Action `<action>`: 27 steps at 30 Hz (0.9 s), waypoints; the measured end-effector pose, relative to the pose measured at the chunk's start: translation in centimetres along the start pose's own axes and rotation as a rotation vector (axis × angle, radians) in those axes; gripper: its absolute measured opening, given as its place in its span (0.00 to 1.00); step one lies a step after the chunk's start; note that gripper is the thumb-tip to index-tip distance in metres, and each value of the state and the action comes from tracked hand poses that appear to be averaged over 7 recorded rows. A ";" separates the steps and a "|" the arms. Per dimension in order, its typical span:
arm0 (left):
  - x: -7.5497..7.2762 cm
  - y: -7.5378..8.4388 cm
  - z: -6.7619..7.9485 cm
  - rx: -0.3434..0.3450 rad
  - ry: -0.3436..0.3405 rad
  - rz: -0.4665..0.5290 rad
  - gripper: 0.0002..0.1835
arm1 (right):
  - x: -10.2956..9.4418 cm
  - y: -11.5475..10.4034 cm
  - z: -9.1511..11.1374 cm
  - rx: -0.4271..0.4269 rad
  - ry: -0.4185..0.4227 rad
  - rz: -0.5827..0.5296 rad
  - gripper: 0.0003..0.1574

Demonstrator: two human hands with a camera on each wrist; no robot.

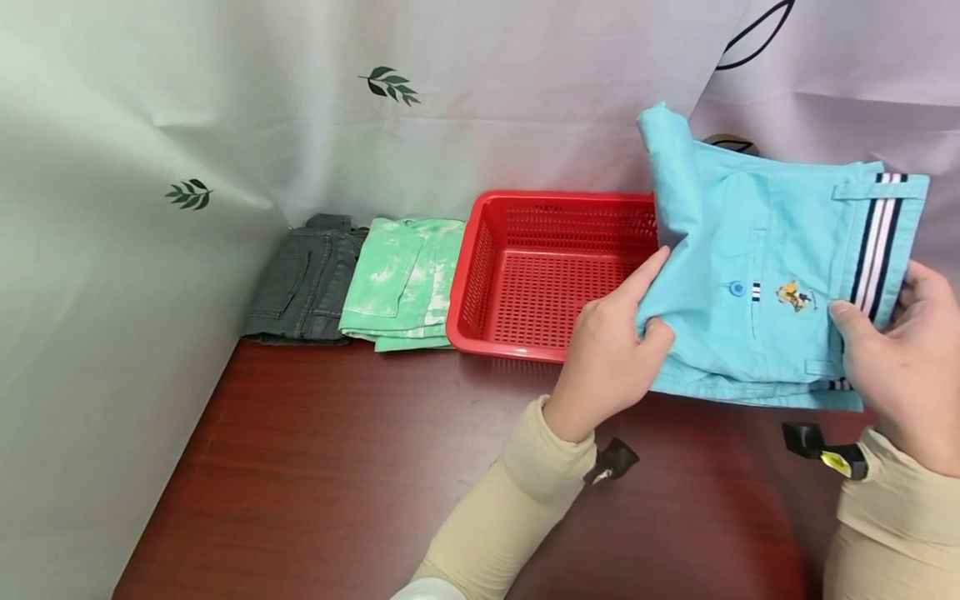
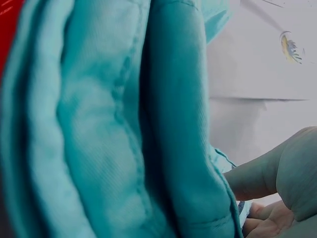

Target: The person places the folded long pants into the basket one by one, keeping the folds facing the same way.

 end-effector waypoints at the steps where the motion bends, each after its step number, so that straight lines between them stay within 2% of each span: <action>1: -0.1 0.0 0.0 0.000 0.000 0.000 0.35 | 0.0 -0.1 0.0 0.002 -0.001 0.005 0.32; 7: -0.8 -0.2 0.0 -0.004 0.008 -0.005 0.36 | 0.4 -0.7 -0.1 0.018 0.000 -0.019 0.33; 20: -2.3 -0.8 0.2 -0.029 0.034 -0.024 0.36 | 1.4 -2.1 -0.4 -0.043 -0.001 0.009 0.33; 27: -3.1 -1.0 0.4 -0.063 0.043 -0.031 0.35 | 2.1 -2.7 -0.4 -0.083 -0.027 -0.022 0.33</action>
Point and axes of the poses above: each hand's wrist, its own z-axis away from the middle knuckle, its own x-axis out of the palm, y = z × x, the point moved 4 cm from there along -z, towards the middle knuckle, and after that the axes turned 14 degrees about -y, right-handed, at the moved point
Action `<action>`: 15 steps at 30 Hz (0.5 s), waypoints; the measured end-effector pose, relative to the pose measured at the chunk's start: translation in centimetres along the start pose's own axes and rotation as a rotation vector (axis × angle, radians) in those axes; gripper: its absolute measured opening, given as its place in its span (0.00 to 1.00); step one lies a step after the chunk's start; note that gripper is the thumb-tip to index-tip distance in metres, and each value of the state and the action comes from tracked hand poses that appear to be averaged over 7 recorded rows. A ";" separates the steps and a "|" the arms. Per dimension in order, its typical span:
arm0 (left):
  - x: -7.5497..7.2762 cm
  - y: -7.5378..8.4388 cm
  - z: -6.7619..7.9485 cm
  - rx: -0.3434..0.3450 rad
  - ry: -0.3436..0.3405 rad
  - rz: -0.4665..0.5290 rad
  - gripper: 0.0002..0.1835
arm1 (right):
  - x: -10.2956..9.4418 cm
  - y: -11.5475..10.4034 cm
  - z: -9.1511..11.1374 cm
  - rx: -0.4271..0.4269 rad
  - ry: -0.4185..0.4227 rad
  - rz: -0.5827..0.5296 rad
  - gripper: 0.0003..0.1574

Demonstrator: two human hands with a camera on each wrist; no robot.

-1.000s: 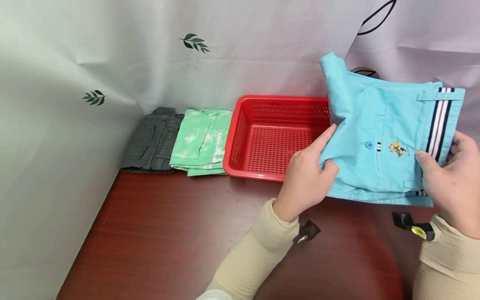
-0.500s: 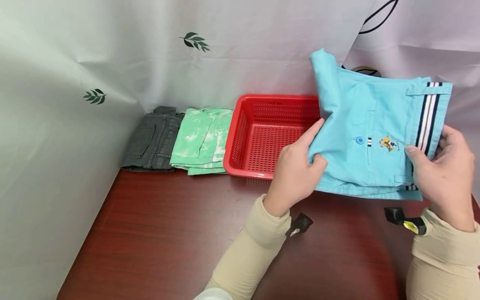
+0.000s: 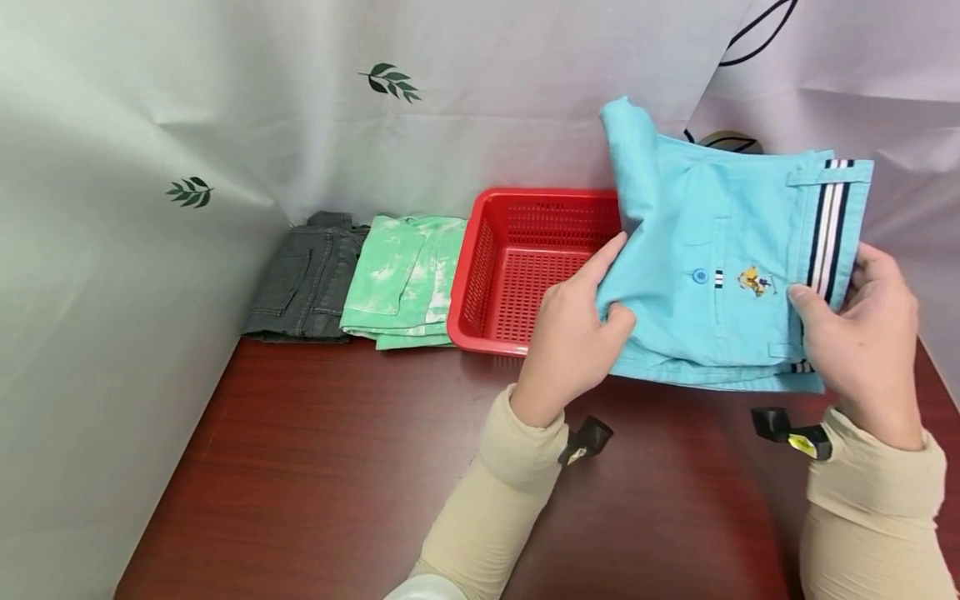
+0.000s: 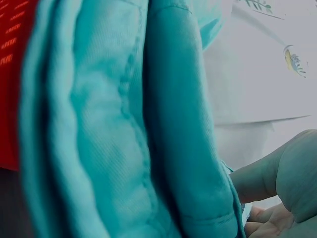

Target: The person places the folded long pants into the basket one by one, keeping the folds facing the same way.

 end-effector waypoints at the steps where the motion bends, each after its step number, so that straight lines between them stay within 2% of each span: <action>1: -0.1 0.0 0.0 -0.003 -0.003 0.001 0.35 | 0.1 -0.1 0.0 -0.002 -0.001 -0.008 0.33; 9: -0.9 -0.4 0.2 -0.022 0.027 0.003 0.34 | 0.7 -1.1 -0.2 -0.030 -0.029 -0.029 0.32; 15: -1.5 -0.9 0.2 -0.064 0.024 0.022 0.34 | 1.4 -1.9 -0.2 -0.062 -0.074 -0.010 0.33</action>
Point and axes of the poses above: each hand's wrist, its own z-axis away from the middle knuckle, its own x-axis out of the palm, y = z × x, the point moved 4 cm from there along -z, towards the middle knuckle, and after that the axes turned 14 degrees about -y, right-handed, at the moved point
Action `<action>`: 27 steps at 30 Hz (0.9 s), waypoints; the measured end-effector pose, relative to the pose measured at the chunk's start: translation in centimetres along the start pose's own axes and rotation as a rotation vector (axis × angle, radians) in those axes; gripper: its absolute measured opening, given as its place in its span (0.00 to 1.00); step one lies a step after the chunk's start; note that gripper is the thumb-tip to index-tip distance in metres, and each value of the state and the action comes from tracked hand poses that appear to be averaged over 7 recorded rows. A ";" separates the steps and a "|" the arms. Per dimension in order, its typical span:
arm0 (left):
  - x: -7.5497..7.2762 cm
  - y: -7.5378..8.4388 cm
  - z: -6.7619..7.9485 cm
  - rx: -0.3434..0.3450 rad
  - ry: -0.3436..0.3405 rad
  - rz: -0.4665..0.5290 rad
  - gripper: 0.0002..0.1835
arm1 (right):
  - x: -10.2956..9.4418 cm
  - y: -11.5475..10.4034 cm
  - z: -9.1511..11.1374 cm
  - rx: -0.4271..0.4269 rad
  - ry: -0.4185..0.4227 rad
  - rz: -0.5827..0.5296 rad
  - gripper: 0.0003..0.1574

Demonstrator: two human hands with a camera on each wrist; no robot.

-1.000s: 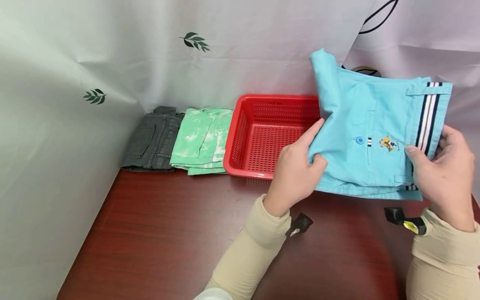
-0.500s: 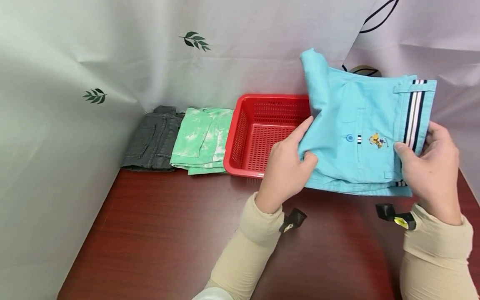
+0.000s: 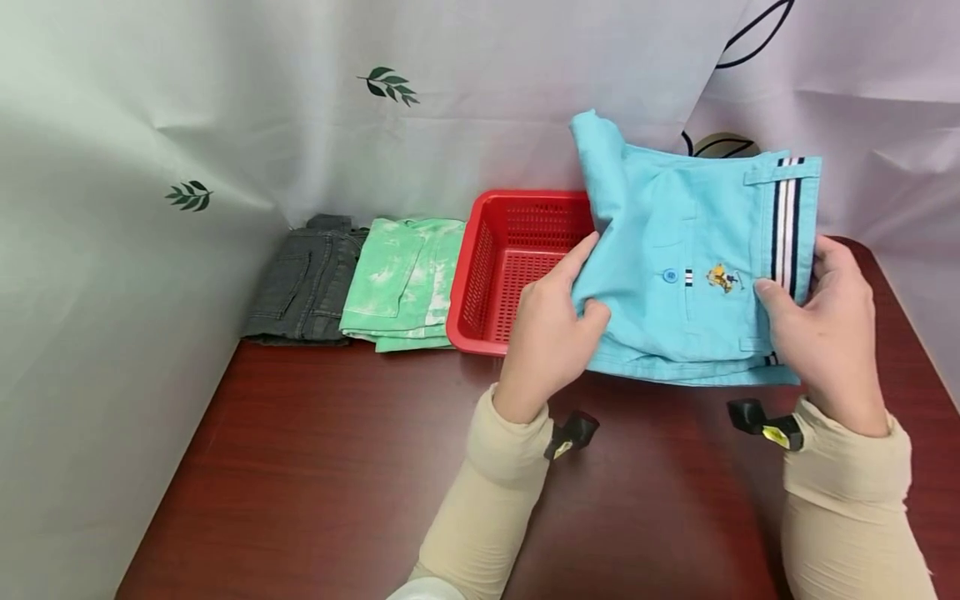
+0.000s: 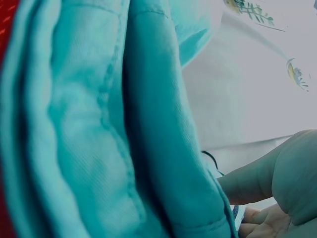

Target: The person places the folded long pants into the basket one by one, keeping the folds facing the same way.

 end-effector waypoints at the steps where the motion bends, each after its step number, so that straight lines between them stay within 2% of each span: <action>1: -0.1 -0.1 0.0 -0.008 -0.002 0.000 0.34 | 0.1 -0.1 0.0 -0.010 -0.003 0.000 0.33; 16: -0.8 -1.7 -0.5 -0.085 0.006 0.012 0.34 | 2.0 -1.1 -0.8 -0.071 -0.072 0.066 0.35; 27: -1.1 -3.2 -1.1 -0.112 0.010 0.041 0.34 | 3.0 -1.3 -1.7 -0.095 -0.130 0.048 0.37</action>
Point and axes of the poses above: each hand's wrist, its own z-axis away from the middle knuckle, its own x-axis out of the palm, y = z × x, the point moved 4 cm from there along -z, towards the middle knuckle, and after that the axes turned 14 degrees about -y, right-handed, at the moved point
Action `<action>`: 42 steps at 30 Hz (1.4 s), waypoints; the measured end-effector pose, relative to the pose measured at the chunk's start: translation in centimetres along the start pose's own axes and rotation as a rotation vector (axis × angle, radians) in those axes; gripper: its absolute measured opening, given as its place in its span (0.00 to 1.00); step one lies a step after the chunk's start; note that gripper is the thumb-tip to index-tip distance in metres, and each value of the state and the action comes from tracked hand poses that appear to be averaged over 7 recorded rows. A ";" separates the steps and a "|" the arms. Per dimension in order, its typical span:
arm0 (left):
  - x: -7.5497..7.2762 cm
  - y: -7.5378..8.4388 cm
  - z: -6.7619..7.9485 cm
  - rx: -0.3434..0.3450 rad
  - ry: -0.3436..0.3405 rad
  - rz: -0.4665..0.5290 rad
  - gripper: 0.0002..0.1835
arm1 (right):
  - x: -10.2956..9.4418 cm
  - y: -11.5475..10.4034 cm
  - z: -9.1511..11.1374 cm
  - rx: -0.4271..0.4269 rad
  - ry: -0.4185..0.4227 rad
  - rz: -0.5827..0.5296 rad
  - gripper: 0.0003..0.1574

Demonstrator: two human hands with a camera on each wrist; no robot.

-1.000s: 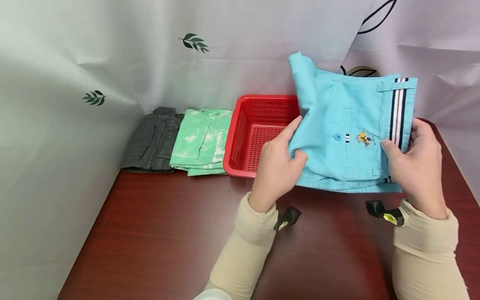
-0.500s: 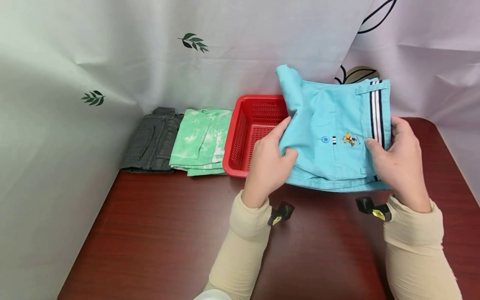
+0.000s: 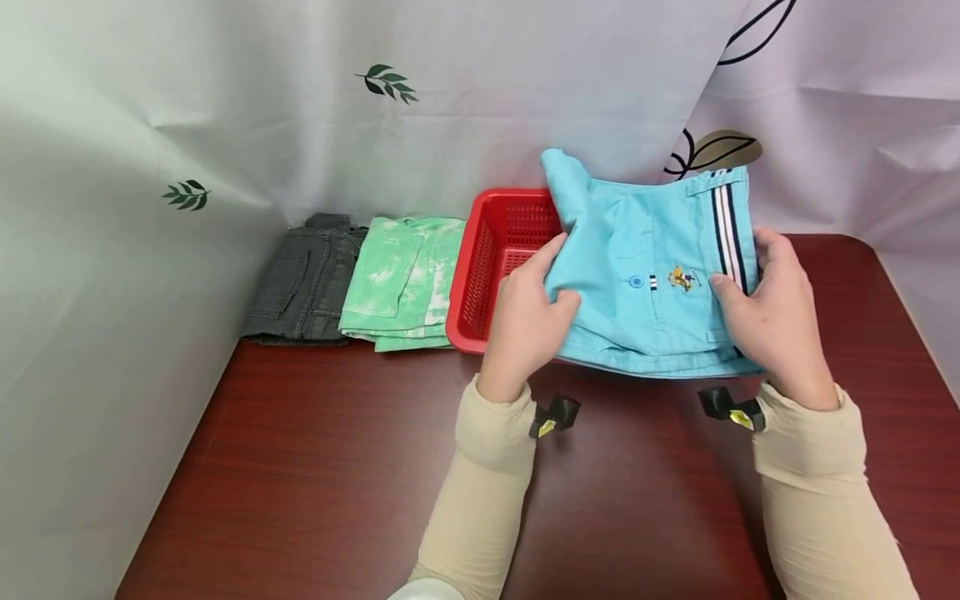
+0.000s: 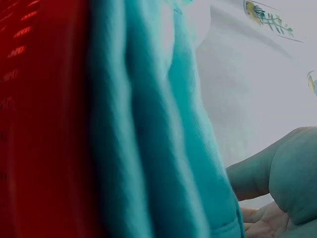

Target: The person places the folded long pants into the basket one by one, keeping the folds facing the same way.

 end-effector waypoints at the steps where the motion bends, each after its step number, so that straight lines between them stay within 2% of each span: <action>1: 0.0 -0.1 -0.1 -0.001 0.003 -0.002 0.34 | 0.1 0.0 -0.1 0.000 -0.004 -0.001 0.37; 18: -0.4 -1.9 -1.0 -0.036 0.040 0.004 0.32 | 1.3 0.2 -1.2 0.014 -0.035 -0.013 0.38; 26: -0.6 -2.4 -1.3 -0.061 0.056 -0.011 0.31 | 2.0 0.3 -1.5 -0.005 -0.108 -0.018 0.40; 31: -0.9 -3.0 -1.3 -0.090 0.071 -0.027 0.31 | 2.6 0.4 -1.6 -0.011 -0.193 -0.028 0.44; 42: -1.0 -3.5 -1.5 -0.147 0.024 -0.062 0.30 | 3.8 1.3 -1.7 0.014 -0.258 -0.001 0.48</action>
Point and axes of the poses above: each hand's wrist, its own z-axis away from the middle knuckle, its own x-axis out of the palm, y = z × x, the point moved 4 cm from there along -z, towards the middle knuckle, and after that the axes turned 14 degrees about -y, right-handed, at the moved point
